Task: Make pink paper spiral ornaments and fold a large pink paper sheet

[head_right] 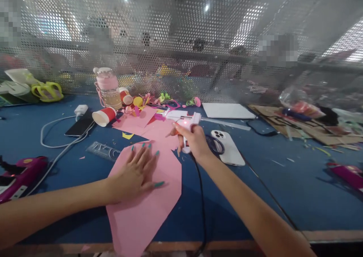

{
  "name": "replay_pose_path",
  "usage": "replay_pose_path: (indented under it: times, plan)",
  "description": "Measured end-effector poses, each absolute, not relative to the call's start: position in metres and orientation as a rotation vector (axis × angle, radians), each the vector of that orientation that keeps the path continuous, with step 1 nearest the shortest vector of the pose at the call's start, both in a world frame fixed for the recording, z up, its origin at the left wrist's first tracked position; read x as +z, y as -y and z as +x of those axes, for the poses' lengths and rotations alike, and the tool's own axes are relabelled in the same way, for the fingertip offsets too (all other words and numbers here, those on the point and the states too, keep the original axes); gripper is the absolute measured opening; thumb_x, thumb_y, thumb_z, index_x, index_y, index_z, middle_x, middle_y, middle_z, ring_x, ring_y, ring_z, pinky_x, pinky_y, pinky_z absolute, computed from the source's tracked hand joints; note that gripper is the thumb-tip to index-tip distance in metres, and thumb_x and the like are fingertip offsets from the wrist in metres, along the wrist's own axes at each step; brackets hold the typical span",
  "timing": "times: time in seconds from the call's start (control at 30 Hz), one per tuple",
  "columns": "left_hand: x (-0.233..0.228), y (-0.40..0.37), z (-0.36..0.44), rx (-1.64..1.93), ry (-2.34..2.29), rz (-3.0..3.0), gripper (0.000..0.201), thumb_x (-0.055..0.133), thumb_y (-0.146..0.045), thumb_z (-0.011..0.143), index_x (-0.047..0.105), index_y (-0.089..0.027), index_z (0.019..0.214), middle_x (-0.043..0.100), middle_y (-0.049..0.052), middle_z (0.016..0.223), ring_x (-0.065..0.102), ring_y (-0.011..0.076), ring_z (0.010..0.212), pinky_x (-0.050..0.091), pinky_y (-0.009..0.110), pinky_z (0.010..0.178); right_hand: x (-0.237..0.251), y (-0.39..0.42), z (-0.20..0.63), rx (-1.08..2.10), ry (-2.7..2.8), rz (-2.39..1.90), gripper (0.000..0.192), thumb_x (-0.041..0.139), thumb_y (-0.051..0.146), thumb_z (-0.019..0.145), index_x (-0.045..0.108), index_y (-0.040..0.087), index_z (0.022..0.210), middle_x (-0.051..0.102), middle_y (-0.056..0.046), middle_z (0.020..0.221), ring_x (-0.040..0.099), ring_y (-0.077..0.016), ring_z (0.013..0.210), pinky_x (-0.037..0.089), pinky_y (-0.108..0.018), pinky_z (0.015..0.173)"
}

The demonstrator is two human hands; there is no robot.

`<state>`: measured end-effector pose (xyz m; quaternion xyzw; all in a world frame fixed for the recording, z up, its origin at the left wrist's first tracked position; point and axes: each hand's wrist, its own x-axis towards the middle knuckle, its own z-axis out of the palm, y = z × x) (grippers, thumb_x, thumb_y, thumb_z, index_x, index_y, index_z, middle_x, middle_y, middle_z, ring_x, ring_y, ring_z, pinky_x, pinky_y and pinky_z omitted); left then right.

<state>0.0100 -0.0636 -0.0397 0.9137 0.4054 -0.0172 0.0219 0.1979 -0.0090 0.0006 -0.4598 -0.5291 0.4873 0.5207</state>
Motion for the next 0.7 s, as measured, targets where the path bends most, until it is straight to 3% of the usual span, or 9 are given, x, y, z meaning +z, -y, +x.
replay_pose_path:
  times: [0.1,0.2,0.37,0.57,0.7]
  plan:
    - [-0.039,0.064,0.009,0.026,-1.103,2.769,0.085,0.016,-0.071,0.074,0.013,-0.014,0.138,0.017,0.024,0.141,0.003,0.0370,0.131,0.010,0.060,0.098,-0.010,0.007,0.197,1.242,1.270,-1.104,0.028,0.061,0.041,0.066,0.059,0.013,0.064,0.041,0.008,0.029,0.039,-0.0098,0.021,0.033,-0.021,0.024]
    - [-0.038,0.060,0.010,0.057,-1.085,2.708,0.083,0.017,-0.073,0.072,0.012,-0.023,0.138,0.013,0.020,0.143,0.004,0.0350,0.132,0.009,0.060,0.099,-0.024,0.009,0.200,1.267,1.214,-1.134,0.028,0.061,0.041,0.065,0.057,0.014,0.062,0.040,0.008,0.028,0.039,-0.0099,0.020,0.032,-0.021,0.024]
    - [-0.041,0.047,0.009,0.104,-1.110,2.687,0.089,0.028,-0.080,0.061,0.013,-0.034,0.136,0.013,0.012,0.145,0.003,0.0443,0.128,0.009,0.063,0.097,-0.043,0.011,0.199,1.243,1.167,-1.171,0.029,0.059,0.041,0.067,0.056,0.015,0.057,0.041,0.007,0.028,0.039,-0.0077,0.023,0.030,-0.019,0.027]
    - [-0.043,0.042,0.006,0.110,-1.073,2.707,0.090,0.028,-0.082,0.058,0.015,-0.037,0.135,0.018,0.011,0.143,0.008,0.0470,0.127,0.012,0.064,0.095,-0.039,0.019,0.195,1.235,1.295,-1.295,0.031,0.057,0.043,0.069,0.057,0.015,0.056,0.042,0.006,0.027,0.040,-0.0074,0.024,0.033,-0.018,0.030]
    - [-0.045,0.038,0.005,0.154,-1.062,2.702,0.090,0.034,-0.083,0.054,0.020,-0.041,0.133,0.014,0.008,0.144,0.013,0.0448,0.127,0.012,0.061,0.097,-0.026,0.021,0.201,1.185,1.300,-1.338,0.029,0.058,0.043,0.068,0.055,0.016,0.055,0.042,0.005,0.028,0.043,-0.0099,0.024,0.036,-0.021,0.029]
